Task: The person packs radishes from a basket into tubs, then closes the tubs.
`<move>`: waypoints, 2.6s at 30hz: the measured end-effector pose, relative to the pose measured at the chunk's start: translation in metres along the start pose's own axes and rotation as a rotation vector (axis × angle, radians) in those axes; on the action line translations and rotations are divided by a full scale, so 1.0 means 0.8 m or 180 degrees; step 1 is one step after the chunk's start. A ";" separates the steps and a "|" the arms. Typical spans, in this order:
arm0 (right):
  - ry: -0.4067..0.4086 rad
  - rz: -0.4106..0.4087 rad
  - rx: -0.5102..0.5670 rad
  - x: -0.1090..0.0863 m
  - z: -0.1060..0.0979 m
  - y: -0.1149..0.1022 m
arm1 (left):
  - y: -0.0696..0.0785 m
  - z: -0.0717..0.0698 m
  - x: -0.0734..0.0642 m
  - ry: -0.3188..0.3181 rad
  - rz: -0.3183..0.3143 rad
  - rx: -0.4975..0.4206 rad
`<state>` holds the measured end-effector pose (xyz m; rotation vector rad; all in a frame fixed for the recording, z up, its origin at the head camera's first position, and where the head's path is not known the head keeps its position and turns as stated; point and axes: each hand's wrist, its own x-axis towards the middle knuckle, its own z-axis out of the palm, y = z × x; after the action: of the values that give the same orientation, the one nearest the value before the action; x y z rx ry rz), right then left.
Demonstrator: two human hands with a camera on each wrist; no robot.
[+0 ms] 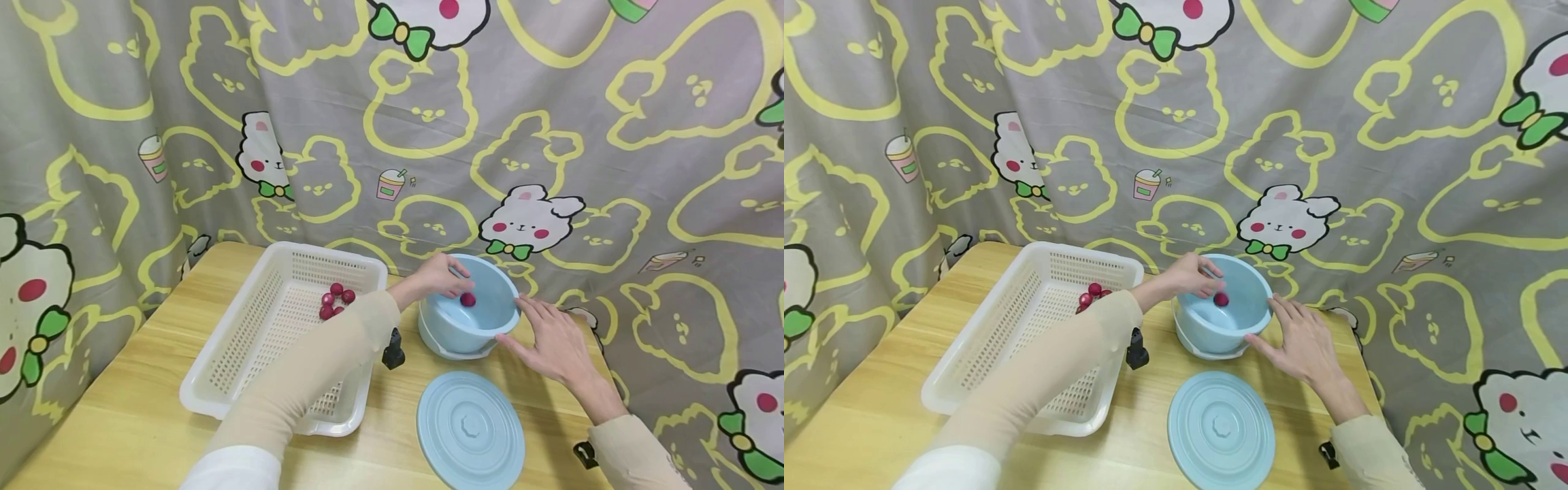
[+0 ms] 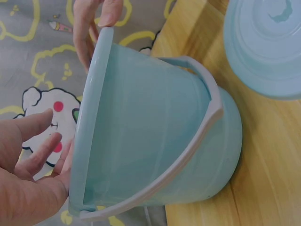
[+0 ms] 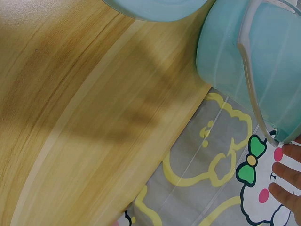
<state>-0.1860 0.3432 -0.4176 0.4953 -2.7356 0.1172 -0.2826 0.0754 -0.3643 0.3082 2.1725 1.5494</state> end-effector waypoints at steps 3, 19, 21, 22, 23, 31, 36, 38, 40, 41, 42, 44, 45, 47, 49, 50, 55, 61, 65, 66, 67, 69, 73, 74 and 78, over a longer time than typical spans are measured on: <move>0.0003 -0.0002 -0.0001 0.000 0.000 0.000 | 0.000 -0.002 -0.001 -0.0038 0.0021 -0.0018; -0.0036 0.0003 0.0002 0.002 0.000 0.002 | 0.003 -0.040 -0.024 -0.0264 0.0344 0.0006; -0.0048 0.0000 0.0002 0.002 0.000 0.003 | 0.002 -0.047 -0.027 -0.0268 0.0371 -0.0019; -0.0055 -0.0002 0.0003 0.003 -0.001 0.003 | 0.002 -0.050 -0.029 -0.0263 0.0380 -0.0030; -0.0051 -0.0004 0.0002 0.003 -0.001 0.003 | 0.001 -0.054 -0.030 -0.0262 0.0392 -0.0042; -0.0033 -0.0076 -0.0002 0.004 -0.005 0.004 | -0.007 -0.085 -0.044 -0.0181 0.0354 -0.0067; 0.0011 -0.0142 -0.0020 0.004 -0.009 0.003 | -0.016 -0.106 -0.053 -0.0114 0.0326 -0.0115; 0.0021 -0.0149 -0.0027 0.004 -0.010 0.003 | -0.020 -0.115 -0.056 -0.0072 0.0326 -0.0124; 0.0022 -0.0139 -0.0034 0.004 -0.010 0.003 | -0.024 -0.124 -0.061 -0.0019 0.0333 -0.0092; 0.0020 -0.0133 -0.0037 0.004 -0.010 0.003 | -0.026 -0.128 -0.062 0.0005 0.0340 -0.0068; 0.0017 -0.0126 -0.0040 0.004 -0.010 0.003 | -0.029 -0.133 -0.064 0.0029 0.0345 -0.0045; 0.0015 -0.0114 -0.0044 0.004 -0.010 0.004 | -0.033 -0.141 -0.068 0.0073 0.0343 -0.0008; 0.0014 -0.0109 -0.0048 0.003 -0.010 0.004 | -0.036 -0.146 -0.070 0.0092 0.0335 0.0018; 0.0015 -0.0113 -0.0054 0.004 -0.010 0.004 | -0.043 -0.154 -0.073 0.0129 0.0290 0.0067; 0.0021 -0.0126 -0.0062 0.004 -0.010 0.004 | -0.050 -0.163 -0.077 0.0170 0.0231 0.0100; 0.0019 -0.0134 -0.0065 0.004 -0.009 0.004 | -0.054 -0.167 -0.079 0.0181 0.0212 0.0140; 0.0017 -0.0143 -0.0070 0.005 -0.010 0.005 | -0.075 -0.187 -0.087 0.0266 0.0102 0.0256; -0.0012 -0.0132 -0.0078 0.005 -0.010 0.005 | -0.096 -0.206 -0.095 0.0402 -0.0031 0.0378; -0.0013 -0.0130 -0.0077 0.005 -0.009 0.005 | -0.109 -0.216 -0.099 0.0464 -0.0110 0.0416; -0.0010 -0.0131 -0.0079 0.005 -0.009 0.005 | -0.111 -0.219 -0.101 0.0476 -0.0121 0.0424; -0.0006 -0.0130 -0.0079 0.005 -0.009 0.006 | -0.114 -0.221 -0.102 0.0485 -0.0124 0.0443; -0.0002 -0.0129 -0.0079 0.005 -0.009 0.006 | -0.118 -0.225 -0.104 0.0513 -0.0142 0.0462; -0.0011 -0.0125 -0.0080 0.004 -0.008 0.007 | -0.127 -0.234 -0.107 0.0548 -0.0174 0.0510; -0.0014 -0.0125 -0.0079 0.004 -0.008 0.007 | -0.130 -0.237 -0.107 0.0555 -0.0192 0.0516; -0.0008 -0.0126 -0.0073 0.003 -0.008 0.006 | -0.144 -0.244 -0.109 0.0582 -0.0269 0.0578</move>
<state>-0.1879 0.3482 -0.4107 0.5433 -2.7246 0.0751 -0.2919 -0.1647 -0.3998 0.1332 2.4405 1.3848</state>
